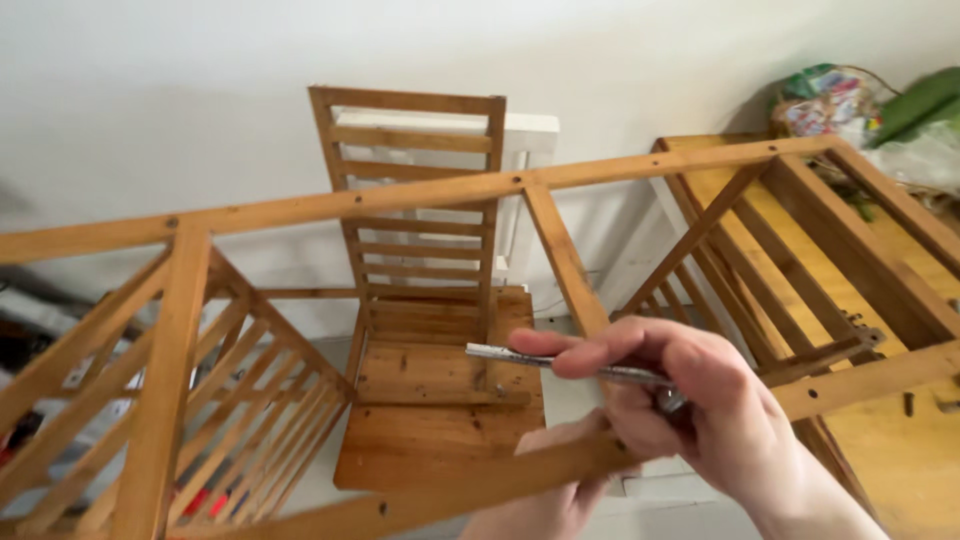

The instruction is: The person uses a manual screwdriver to tighten screws into the joints of a wooden furniture frame. They work on multiple connection points, securing the frame pieces together.

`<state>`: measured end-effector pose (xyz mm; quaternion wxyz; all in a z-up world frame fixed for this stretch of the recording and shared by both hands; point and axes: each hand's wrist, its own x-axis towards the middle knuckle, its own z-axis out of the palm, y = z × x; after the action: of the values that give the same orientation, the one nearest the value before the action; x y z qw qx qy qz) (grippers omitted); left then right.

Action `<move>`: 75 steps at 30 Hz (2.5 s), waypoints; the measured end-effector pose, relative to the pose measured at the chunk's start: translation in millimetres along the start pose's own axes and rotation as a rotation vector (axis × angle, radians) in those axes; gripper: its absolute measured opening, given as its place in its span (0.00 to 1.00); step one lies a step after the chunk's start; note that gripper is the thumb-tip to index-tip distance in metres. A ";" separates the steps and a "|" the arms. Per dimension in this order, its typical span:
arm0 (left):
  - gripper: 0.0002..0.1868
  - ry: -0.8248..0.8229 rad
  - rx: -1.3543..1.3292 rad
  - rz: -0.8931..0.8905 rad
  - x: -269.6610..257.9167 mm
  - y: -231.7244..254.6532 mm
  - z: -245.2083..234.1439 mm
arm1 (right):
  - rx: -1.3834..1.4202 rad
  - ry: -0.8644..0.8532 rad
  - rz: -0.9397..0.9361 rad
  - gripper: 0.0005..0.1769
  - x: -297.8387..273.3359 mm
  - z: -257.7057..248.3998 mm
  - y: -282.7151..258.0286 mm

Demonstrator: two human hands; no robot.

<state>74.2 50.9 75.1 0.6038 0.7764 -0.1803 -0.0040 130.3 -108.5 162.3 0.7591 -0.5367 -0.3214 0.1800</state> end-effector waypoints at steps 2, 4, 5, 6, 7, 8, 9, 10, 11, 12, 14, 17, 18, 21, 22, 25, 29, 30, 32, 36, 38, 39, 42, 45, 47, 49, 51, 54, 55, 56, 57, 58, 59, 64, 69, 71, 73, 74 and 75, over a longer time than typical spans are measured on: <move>0.12 0.043 -0.065 0.090 1.0 -3.7 4.0 | 0.128 0.002 0.006 0.32 2.8 -1.0 0.4; 0.13 0.109 -0.040 0.127 3.0 -10.4 9.7 | 0.212 0.041 -0.024 0.29 4.7 1.3 2.7; 0.12 0.153 0.014 0.109 3.2 -13.7 14.7 | 0.213 0.124 -0.001 0.27 4.1 2.9 3.5; 0.11 0.197 0.069 0.091 3.4 -17.9 19.4 | 0.213 0.208 0.022 0.24 2.8 4.5 4.5; 0.10 0.211 0.044 0.097 3.2 -22.5 25.1 | 0.211 0.295 0.047 0.22 -1.1 5.6 5.2; 0.09 0.224 0.019 0.104 3.0 -27.5 30.8 | 0.208 0.383 0.071 0.19 -5.4 6.3 5.9; 0.08 0.239 -0.003 0.111 2.7 -32.5 35.6 | 0.205 0.469 0.095 0.17 -8.9 6.8 7.0; 0.07 0.248 0.012 0.143 2.7 -37.4 40.2 | 0.203 0.555 0.118 0.15 -11.7 7.2 8.5; 0.07 0.257 0.028 0.174 2.6 -42.0 43.5 | 0.251 0.550 0.104 0.13 -12.9 7.0 9.8; 0.07 0.266 0.044 0.206 2.9 -46.3 46.7 | 0.299 0.544 0.091 0.12 -13.1 6.7 11.5; 0.07 0.341 0.089 0.176 3.3 -50.3 59.0 | 0.416 0.510 0.034 0.12 -12.2 6.2 15.9; 0.12 0.446 0.096 0.153 1.3 -56.9 71.1 | 0.489 0.373 -0.050 0.14 -13.1 3.3 25.1; 0.14 0.481 0.088 0.146 0.1 -56.8 72.5 | 0.421 0.299 -0.041 0.15 -13.6 1.0 25.6; 0.06 0.469 0.119 0.171 8.2 -52.2 66.5 | 0.401 0.130 0.010 0.17 -10.2 -11.1 26.2; 0.06 0.458 0.105 0.151 10.4 -47.2 62.5 | 0.423 0.085 0.033 0.17 -8.8 -14.3 26.2; 0.05 0.399 -0.016 0.022 13.9 -29.4 43.5 | 0.377 0.118 0.057 0.17 0.9 -22.9 30.2; 0.15 0.316 -0.384 0.211 15.0 -10.0 26.7 | 0.392 0.064 0.031 0.18 12.2 -30.9 35.7; 0.19 0.312 -0.465 0.396 18.1 -8.9 25.7 | 0.373 0.075 0.028 0.19 16.5 -34.3 36.6; 0.21 0.457 -0.410 0.141 25.4 -8.4 36.5 | 0.366 0.069 0.027 0.19 20.6 -38.5 38.3; 0.31 0.639 -0.300 0.172 38.7 -22.3 47.8 | 0.456 -0.008 0.057 0.19 29.0 -42.9 39.2; 0.32 0.621 -0.215 0.173 40.0 -29.0 47.3 | 0.476 -0.054 0.075 0.19 31.4 -46.0 37.9; 0.33 0.612 -0.170 0.173 38.8 -31.8 45.9 | 0.463 -0.079 0.075 0.18 31.5 -47.1 37.3; 0.35 0.638 -0.121 0.128 39.3 -31.8 47.9 | 0.491 -0.125 0.114 0.18 34.1 -52.3 36.3; 0.37 0.662 -0.053 0.165 44.2 -34.2 44.4 | 0.495 -0.154 0.158 0.19 37.7 -56.0 34.2; 0.39 0.712 -0.017 0.215 50.4 -36.8 46.1 | 0.494 -0.173 0.181 0.19 39.8 -57.0 33.1; 0.39 0.738 0.010 0.251 55.7 -41.1 47.4 | 0.506 -0.188 0.204 0.19 41.9 -59.1 31.0; 0.39 0.738 0.033 0.270 58.8 -45.5 48.8 | 0.510 -0.201 0.221 0.20 44.0 -61.8 30.4; 0.40 0.700 -0.003 0.253 56.4 -50.5 47.0 | 0.501 -0.271 0.240 0.21 49.7 -67.8 31.8; 0.39 0.697 0.012 0.255 56.3 -52.2 46.3 | 0.497 -0.307 0.241 0.21 52.2 -69.3 33.4; 0.39 0.694 0.026 0.257 56.1 -53.9 45.6 | 0.516 -0.324 0.261 0.21 54.4 -70.5 34.7; 0.38 0.689 0.039 0.260 57.0 -55.2 45.2 | 0.533 -0.340 0.280 0.20 56.9 -71.7 35.0; 0.38 0.697 0.047 0.265 57.7 -56.1 45.5 | 0.551 -0.355 0.299 0.20 58.6 -71.8 34.7; 0.38 0.704 0.052 0.269 58.3 -56.6 46.5 | 0.584 -0.347 0.330 0.20 60.0 -71.1 33.6; 0.38 0.770 0.022 0.276 64.0 -54.1 47.9 | 0.526 -0.245 0.314 0.21 69.7 -52.4 17.1; 0.39 0.744 0.051 0.236 66.5 -45.7 48.1 | -0.186 0.453 -0.045 0.06 47.7 -10.1 -6.5; 0.39 0.614 0.136 0.230 62.3 -48.5 41.4 | -0.609 0.514 -0.245 0.09 45.8 5.3 -9.6; 0.41 0.577 0.123 0.216 61.0 -48.7 41.0 | -1.090 0.355 -0.453 0.07 45.1 20.8 -14.0; 0.41 0.610 0.073 0.203 61.0 -49.0 41.0 | -1.062 0.418 -0.386 0.08 45.7 29.1 -14.0; 0.41 0.632 0.050 0.194 59.4 -49.1 44.0 | -1.032 0.477 -0.318 0.10 44.8 36.8 -12.1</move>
<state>133.4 2.9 29.7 0.6081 0.7332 -0.0571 0.2990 137.0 -59.5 194.8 0.4687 -0.8076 -0.2644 -0.2412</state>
